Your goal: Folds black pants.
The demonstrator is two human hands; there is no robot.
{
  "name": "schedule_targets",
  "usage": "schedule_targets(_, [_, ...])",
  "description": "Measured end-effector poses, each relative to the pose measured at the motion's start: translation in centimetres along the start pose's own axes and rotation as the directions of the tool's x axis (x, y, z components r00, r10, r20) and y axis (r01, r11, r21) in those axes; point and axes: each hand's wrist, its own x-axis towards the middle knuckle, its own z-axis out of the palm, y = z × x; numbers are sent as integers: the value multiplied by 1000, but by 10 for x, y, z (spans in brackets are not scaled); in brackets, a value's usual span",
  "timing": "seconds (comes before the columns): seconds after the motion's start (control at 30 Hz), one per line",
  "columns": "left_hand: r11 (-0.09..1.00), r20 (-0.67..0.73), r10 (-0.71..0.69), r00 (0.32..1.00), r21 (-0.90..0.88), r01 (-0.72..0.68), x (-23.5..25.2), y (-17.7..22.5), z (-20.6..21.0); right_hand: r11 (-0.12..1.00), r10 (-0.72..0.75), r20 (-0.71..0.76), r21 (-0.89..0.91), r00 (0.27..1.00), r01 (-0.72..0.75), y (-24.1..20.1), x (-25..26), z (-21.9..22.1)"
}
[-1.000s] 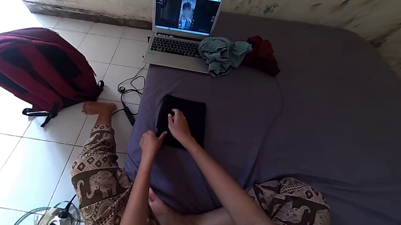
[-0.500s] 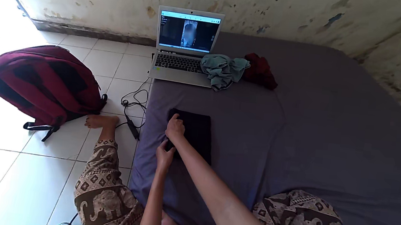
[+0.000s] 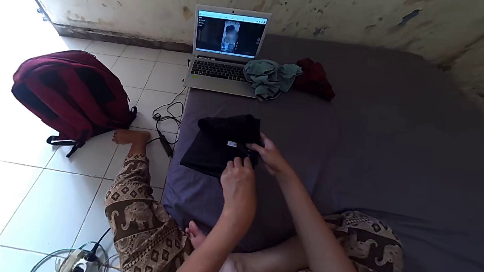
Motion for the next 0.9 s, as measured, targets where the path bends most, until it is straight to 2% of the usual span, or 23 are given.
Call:
schedule_targets(0.03, [1000,97,-15,995,9,14,-7,1,17,998,56,-21,22,998,-55,22,-6,-7])
schedule_targets(0.1, [1000,334,-10,942,-7,14,-22,-8,52,971,239,-94,16,966,-238,68,-17,-18])
schedule_targets(0.17, [998,427,45,903,-55,-24,-40,-24,81,923,382,-185,41,905,-382,103,-25,-24])
schedule_targets(0.2, [996,432,61,900,-82,-28,-49,-33,88,919,393,-223,67,892,-388,111,-27,-24])
schedule_targets(0.3, [980,280,69,957,-200,-12,-67,-63,91,910,413,-262,95,872,-403,110,-34,-22])
schedule_targets(0.37, [972,137,53,989,-236,-19,-64,-80,89,911,386,-333,-10,860,-412,106,-35,-22])
schedule_targets(0.43, [974,-22,49,999,-220,-52,-54,-97,93,889,172,-410,-328,896,-321,106,-29,-18])
schedule_targets(0.47, [977,-87,60,994,-198,-77,-48,-105,97,837,13,-383,-502,924,-219,106,-24,-15])
schedule_targets(0.53, [982,-120,88,989,-155,-107,-36,-113,106,720,-239,-230,-694,943,13,102,-9,-9])
schedule_targets(0.57, [984,-99,105,990,-136,-118,-31,-114,111,679,-291,-148,-728,945,95,101,-1,-5])
schedule_targets(0.7, [970,-20,210,977,-118,-211,-16,-107,139,555,-200,59,-816,978,163,102,33,2])
schedule_targets(0.77, [958,-61,237,970,-148,-244,-14,-101,152,555,-167,85,-815,982,165,102,46,-5])
schedule_targets(0.8, [951,-150,238,960,-165,-262,-18,-98,154,585,-147,93,-795,985,163,96,47,-6])
schedule_targets(0.83, [943,-276,207,939,-201,-267,-28,-91,144,625,-125,98,-765,987,155,85,43,-5])
schedule_targets(0.87, [942,-363,117,925,-253,-219,-49,-73,105,673,-106,96,-726,990,142,70,31,-1])
schedule_targets(0.9, [961,-143,-26,989,-276,-15,-81,-45,18,730,-89,81,-673,993,121,54,18,5])
